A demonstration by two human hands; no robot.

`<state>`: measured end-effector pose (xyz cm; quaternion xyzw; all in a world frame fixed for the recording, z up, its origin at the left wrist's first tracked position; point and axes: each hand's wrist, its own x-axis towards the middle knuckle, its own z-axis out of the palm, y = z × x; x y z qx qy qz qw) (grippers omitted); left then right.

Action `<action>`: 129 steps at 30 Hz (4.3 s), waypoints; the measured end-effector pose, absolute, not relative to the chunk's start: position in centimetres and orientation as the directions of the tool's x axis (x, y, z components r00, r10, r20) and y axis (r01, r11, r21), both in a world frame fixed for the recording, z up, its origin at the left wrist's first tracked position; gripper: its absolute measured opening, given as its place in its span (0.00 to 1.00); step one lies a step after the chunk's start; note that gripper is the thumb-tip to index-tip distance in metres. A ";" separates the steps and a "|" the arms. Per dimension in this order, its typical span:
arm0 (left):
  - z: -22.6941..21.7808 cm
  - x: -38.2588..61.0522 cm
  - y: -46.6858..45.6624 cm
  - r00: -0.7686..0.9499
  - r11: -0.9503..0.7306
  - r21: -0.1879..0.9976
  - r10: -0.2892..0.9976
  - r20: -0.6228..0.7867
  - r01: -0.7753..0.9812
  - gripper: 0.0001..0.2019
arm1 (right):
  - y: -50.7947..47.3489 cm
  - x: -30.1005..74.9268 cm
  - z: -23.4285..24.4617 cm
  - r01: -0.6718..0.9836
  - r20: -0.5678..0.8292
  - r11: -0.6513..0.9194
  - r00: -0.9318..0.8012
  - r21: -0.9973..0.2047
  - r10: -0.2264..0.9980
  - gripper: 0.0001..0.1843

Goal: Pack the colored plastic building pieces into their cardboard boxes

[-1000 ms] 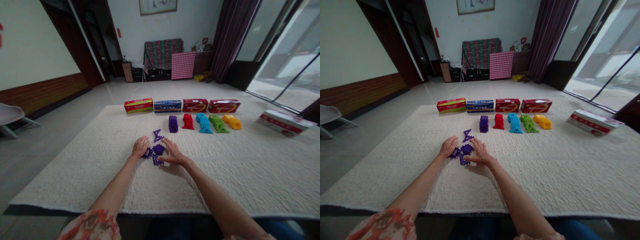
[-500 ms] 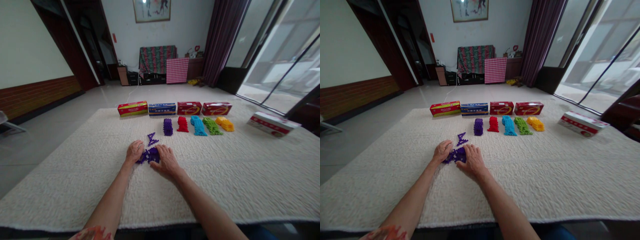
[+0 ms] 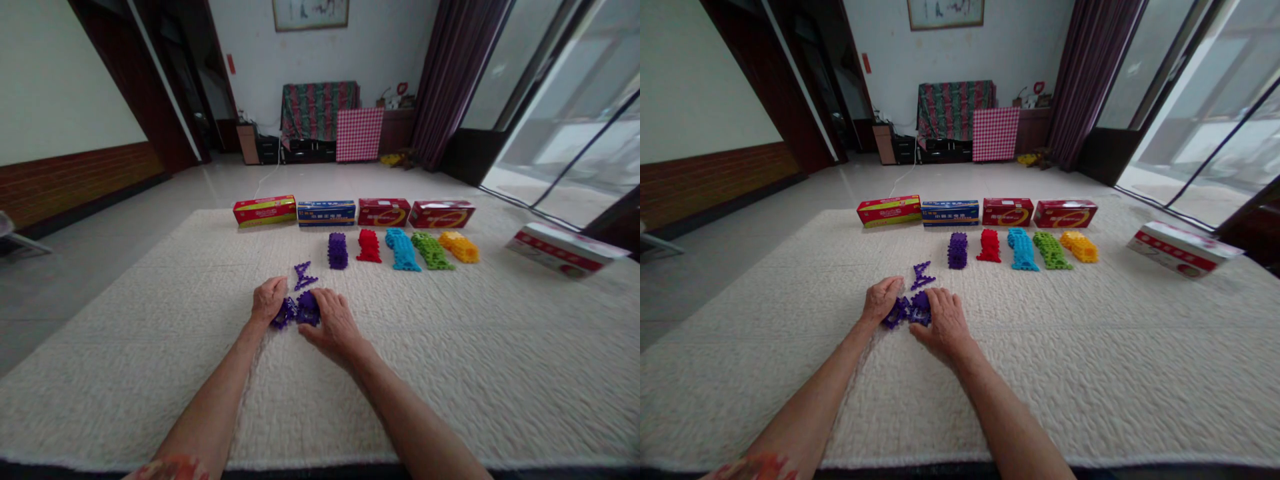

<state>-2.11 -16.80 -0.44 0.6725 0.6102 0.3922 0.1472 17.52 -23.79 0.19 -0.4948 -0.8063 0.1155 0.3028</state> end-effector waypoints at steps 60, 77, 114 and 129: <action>-0.2 -0.8 -16.7 -0.201 -0.027 0.901 0.977 -0.068 -0.433 0.18 | -21.0 15.2 -0.7 0.621 0.501 0.634 -0.408 -0.460 0.763 0.25; 0.3 0.0 -16.9 -0.015 0.019 0.853 0.999 -0.032 -0.521 0.15 | -20.4 16.8 -1.5 0.533 0.613 0.674 -0.324 -0.511 0.721 0.27; 0.4 -1.0 -17.8 -0.004 0.115 0.788 0.989 -0.148 -0.605 0.13 | -21.3 17.8 -1.5 0.670 0.533 0.516 -0.208 -0.533 0.820 0.13; 0.7 -0.4 -18.3 -0.100 0.057 0.868 0.988 -0.121 -0.494 0.16 | -20.9 17.2 -0.8 0.515 0.675 0.608 -0.074 -0.604 0.734 0.09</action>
